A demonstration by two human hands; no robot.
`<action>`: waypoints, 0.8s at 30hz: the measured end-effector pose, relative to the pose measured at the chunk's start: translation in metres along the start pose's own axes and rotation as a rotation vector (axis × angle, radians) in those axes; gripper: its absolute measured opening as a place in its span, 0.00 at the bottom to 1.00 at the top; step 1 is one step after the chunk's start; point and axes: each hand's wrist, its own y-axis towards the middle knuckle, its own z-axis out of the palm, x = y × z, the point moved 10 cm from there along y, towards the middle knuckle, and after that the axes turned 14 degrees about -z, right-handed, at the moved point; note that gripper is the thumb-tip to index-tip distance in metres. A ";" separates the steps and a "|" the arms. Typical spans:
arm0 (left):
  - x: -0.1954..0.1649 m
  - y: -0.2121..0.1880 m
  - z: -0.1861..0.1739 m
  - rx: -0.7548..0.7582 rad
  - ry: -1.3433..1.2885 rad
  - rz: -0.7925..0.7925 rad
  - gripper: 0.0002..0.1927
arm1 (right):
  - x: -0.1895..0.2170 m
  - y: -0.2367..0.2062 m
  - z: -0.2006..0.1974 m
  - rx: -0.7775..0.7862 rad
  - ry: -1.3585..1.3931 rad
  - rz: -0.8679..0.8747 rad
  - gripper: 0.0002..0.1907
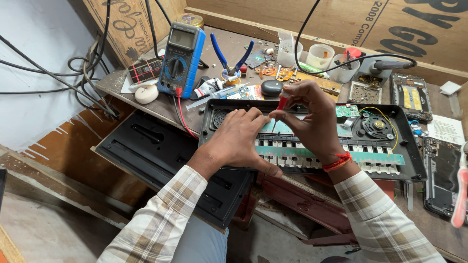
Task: The person opens a black keyboard case, removes the top cover, and uses a red-handled screwdriver to unscrew and detach the internal circuit board. They then remove several small blue and black components from the keyboard chassis and place them on the workbench.
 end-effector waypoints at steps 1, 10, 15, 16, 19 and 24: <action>-0.001 -0.001 -0.002 -0.019 -0.007 0.013 0.71 | -0.004 -0.001 -0.001 -0.015 0.020 0.037 0.22; 0.001 -0.001 0.000 -0.031 -0.014 0.020 0.72 | -0.011 -0.005 0.005 -0.017 0.310 0.151 0.17; 0.001 -0.001 0.000 -0.035 0.001 0.023 0.73 | 0.002 0.002 0.002 -0.007 0.030 -0.014 0.23; 0.001 -0.002 -0.001 -0.048 0.001 0.033 0.73 | 0.002 0.003 0.001 -0.017 0.030 -0.007 0.23; 0.000 -0.002 -0.002 -0.053 -0.002 0.041 0.73 | -0.002 0.002 0.002 -0.027 0.123 0.043 0.20; 0.002 -0.002 0.001 -0.044 -0.002 0.024 0.73 | -0.004 -0.001 0.006 -0.008 0.236 0.120 0.19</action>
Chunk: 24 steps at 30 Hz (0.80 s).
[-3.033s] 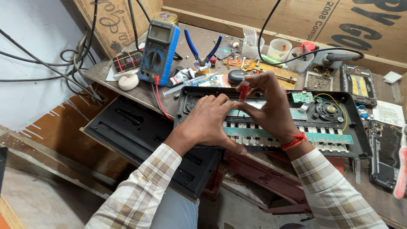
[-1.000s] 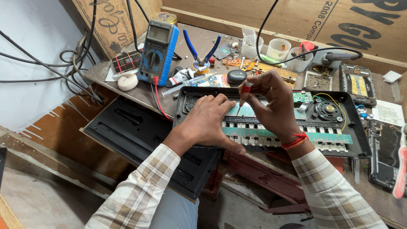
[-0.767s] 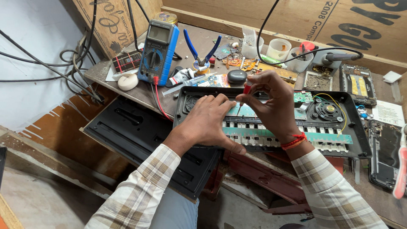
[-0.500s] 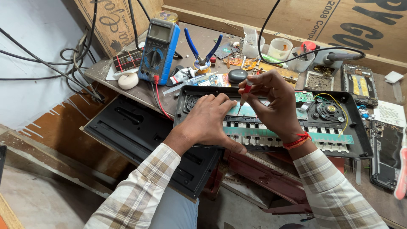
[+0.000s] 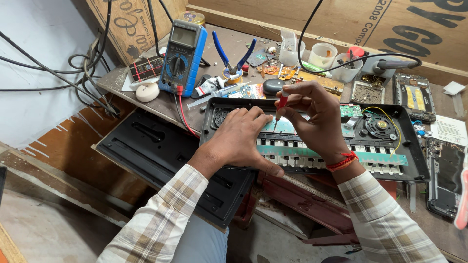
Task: The person opens a black keyboard case, removes the top cover, and uses a red-handled screwdriver to unscrew and detach the internal circuit board. They then remove several small blue and black components from the keyboard chassis and place them on the workbench.
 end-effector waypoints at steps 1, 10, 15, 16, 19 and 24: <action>0.000 0.000 0.001 -0.001 0.000 0.001 0.73 | -0.003 -0.002 0.001 0.000 0.036 0.029 0.19; -0.001 0.002 0.001 -0.015 -0.007 0.021 0.73 | 0.003 0.001 -0.003 0.004 -0.168 -0.064 0.21; 0.003 0.003 0.000 0.004 -0.016 0.001 0.73 | -0.008 -0.001 0.005 0.013 0.092 0.046 0.18; 0.003 0.003 -0.001 0.001 -0.014 0.002 0.73 | -0.009 -0.001 0.006 0.013 0.122 0.066 0.18; -0.002 0.004 0.000 0.001 -0.014 0.004 0.72 | 0.011 0.004 0.003 0.065 -0.133 -0.162 0.21; -0.005 0.004 -0.002 0.000 -0.034 0.016 0.70 | -0.004 0.001 -0.009 -0.012 -0.103 -0.039 0.20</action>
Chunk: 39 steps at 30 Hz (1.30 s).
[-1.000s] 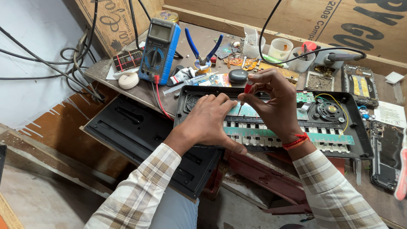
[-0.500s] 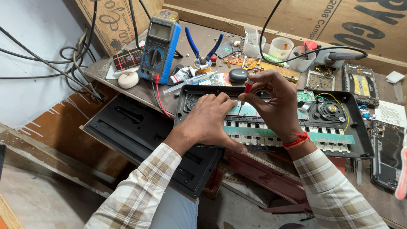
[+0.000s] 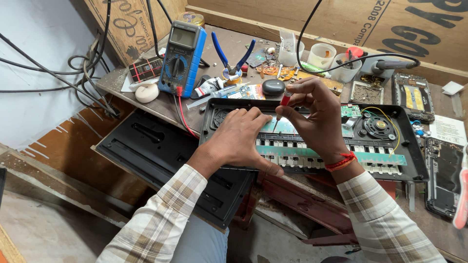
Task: The person opens a black keyboard case, removes the top cover, and uses a red-handled screwdriver to unscrew and detach the internal circuit board. They then remove several small blue and black components from the keyboard chassis and place them on the workbench.
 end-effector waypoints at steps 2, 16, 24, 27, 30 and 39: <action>-0.002 -0.001 -0.002 -0.009 -0.030 0.017 0.66 | -0.004 -0.003 -0.001 -0.005 0.039 0.040 0.19; -0.005 0.019 0.004 -0.039 0.024 -0.055 0.15 | -0.005 -0.009 -0.007 -0.011 0.060 0.045 0.20; 0.000 0.023 0.016 0.018 0.084 -0.116 0.20 | 0.006 -0.004 -0.006 0.011 -0.032 -0.038 0.21; 0.000 0.023 0.017 0.001 0.068 -0.123 0.23 | 0.003 -0.006 -0.003 0.021 0.059 0.013 0.19; -0.001 0.026 0.019 0.000 0.071 -0.150 0.24 | 0.003 -0.007 -0.004 0.024 0.089 0.032 0.19; -0.008 0.028 0.016 -0.040 0.045 -0.215 0.07 | 0.016 -0.006 -0.016 -0.041 0.077 -0.107 0.18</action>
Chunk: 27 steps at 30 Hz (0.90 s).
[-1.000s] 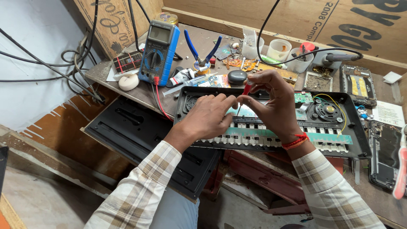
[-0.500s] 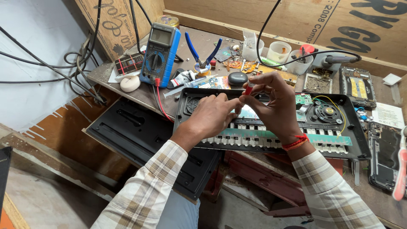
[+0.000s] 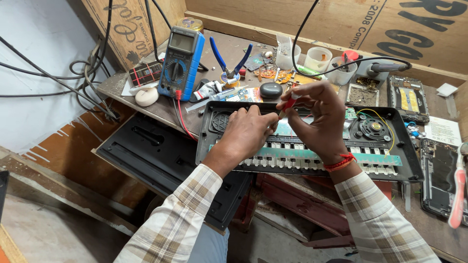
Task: The person opens a black keyboard case, removes the top cover, and uses a red-handled screwdriver to unscrew and detach the internal circuit board. They then remove several small blue and black components from the keyboard chassis and place them on the workbench.
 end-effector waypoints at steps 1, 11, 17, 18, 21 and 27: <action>-0.001 -0.001 -0.002 -0.019 -0.014 0.011 0.07 | 0.001 0.000 -0.003 -0.025 -0.006 -0.021 0.18; -0.013 -0.013 -0.011 -0.119 0.024 0.118 0.12 | 0.011 -0.008 -0.033 -0.219 -0.130 -0.134 0.17; -0.009 -0.052 -0.070 -0.424 -0.080 0.219 0.09 | 0.015 -0.009 -0.034 -0.203 -0.144 -0.149 0.17; 0.004 -0.065 -0.078 -0.430 -0.151 0.180 0.08 | 0.015 -0.009 -0.035 -0.202 -0.139 -0.147 0.17; 0.055 -0.118 -0.081 -0.307 -0.292 0.010 0.07 | 0.017 -0.009 -0.037 -0.207 -0.155 -0.166 0.16; 0.114 -0.171 -0.028 -0.085 -0.264 -0.207 0.06 | 0.019 -0.009 -0.031 -0.190 -0.175 -0.171 0.16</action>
